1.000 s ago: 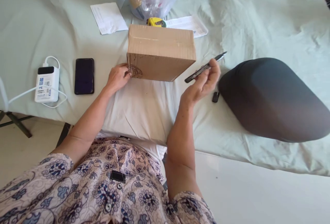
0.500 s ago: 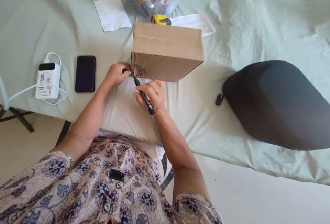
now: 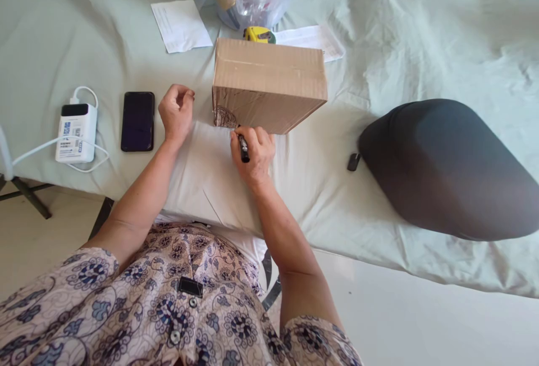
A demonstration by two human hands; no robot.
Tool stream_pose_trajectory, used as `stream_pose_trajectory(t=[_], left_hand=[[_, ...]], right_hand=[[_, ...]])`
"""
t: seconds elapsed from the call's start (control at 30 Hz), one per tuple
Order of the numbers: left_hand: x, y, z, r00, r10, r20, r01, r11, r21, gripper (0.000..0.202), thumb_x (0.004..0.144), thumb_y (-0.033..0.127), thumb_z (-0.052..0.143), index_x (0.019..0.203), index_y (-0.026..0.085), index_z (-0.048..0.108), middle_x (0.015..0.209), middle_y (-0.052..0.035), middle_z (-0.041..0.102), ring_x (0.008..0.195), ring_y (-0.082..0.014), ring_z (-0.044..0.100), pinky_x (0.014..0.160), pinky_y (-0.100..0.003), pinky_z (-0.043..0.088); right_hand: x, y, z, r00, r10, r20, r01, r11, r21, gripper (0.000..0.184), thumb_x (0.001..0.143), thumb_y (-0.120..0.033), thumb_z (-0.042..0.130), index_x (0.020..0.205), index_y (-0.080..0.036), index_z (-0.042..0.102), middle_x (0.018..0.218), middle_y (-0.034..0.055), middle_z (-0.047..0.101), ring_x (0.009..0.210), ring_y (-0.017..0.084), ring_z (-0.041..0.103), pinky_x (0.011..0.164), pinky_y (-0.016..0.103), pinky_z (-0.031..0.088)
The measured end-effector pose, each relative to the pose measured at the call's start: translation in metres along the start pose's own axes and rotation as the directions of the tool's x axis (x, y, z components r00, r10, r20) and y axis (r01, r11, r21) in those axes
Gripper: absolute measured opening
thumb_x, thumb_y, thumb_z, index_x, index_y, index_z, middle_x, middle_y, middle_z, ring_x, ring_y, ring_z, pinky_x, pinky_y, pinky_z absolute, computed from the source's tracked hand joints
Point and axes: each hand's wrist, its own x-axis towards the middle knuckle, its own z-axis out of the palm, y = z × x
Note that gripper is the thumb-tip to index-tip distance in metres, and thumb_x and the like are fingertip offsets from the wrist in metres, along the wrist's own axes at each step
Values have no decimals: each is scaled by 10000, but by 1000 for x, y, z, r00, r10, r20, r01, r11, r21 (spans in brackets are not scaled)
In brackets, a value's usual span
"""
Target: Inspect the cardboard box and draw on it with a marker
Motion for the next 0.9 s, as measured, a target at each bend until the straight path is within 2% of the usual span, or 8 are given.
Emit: stream_pose_trajectory(t=[0.17,0.27,0.43,0.57,0.63,0.73,0.83,0.9], left_hand=[[0,6,-2,996,44,-81,-50,996,-69,171,1028,271,595,884,210,665,838,-8,740,807,-164,729,865,-289,567],[0,12,-7,994,53,-97,-62,994,-86,182,1028,286,587,877,211,657,836,-6,738,815,-160,733,870,-286,573],[-3,22,-38,990,43,-131,-43,999,6,162,1004,265,566,902,206,676,876,-15,757,870,-167,739,876,-294,583],[-8,22,-81,990,18,-143,22,962,271,132,944,184,597,1011,197,711,1055,-61,781,1058,-226,732,1002,-366,568],[-12,21,-99,988,-54,-142,110,902,417,219,922,180,646,1129,181,719,1219,-108,764,1240,-284,678,1148,-438,504],[-18,23,-113,962,-231,-146,272,768,580,493,947,267,677,1414,120,624,1471,-200,656,1448,-386,548,1254,-569,393],[-20,27,-117,921,-357,-153,356,620,699,648,979,382,645,1523,49,533,1498,-289,615,1461,-477,516,1226,-676,374],[-17,28,-119,907,-385,-169,376,559,739,625,984,428,618,1474,43,578,1451,-310,636,1426,-504,538,1191,-701,398]], right_hand=[[2,-8,10,939,-90,330,-29,940,340,268,1045,-446,537,1067,-258,728,951,60,796,887,202,720,850,379,576],[5,-11,14,928,-137,346,-12,918,396,296,1039,-432,540,1200,-257,718,1055,77,811,976,218,742,923,410,595],[4,-8,2,992,-70,102,32,942,335,233,1037,-392,548,1149,-268,709,985,71,792,893,210,737,854,392,602],[0,4,-14,994,32,-109,-3,967,255,299,1015,-529,522,1031,-267,665,902,52,700,781,211,678,798,422,583],[2,16,-21,967,124,-223,-64,964,257,367,1012,-591,447,1070,-275,624,955,51,637,803,219,669,832,461,576],[12,39,-30,849,245,-467,-160,963,215,425,1012,-599,348,1270,-320,539,1112,63,525,876,240,639,909,534,551],[24,64,-40,869,281,-407,-260,960,108,481,1025,-552,294,1426,-337,452,1277,106,491,1177,313,613,1086,587,494],[28,82,-44,897,298,-327,-305,952,31,500,1001,-483,385,1443,-254,441,1349,149,516,1179,293,620,1119,551,503]])
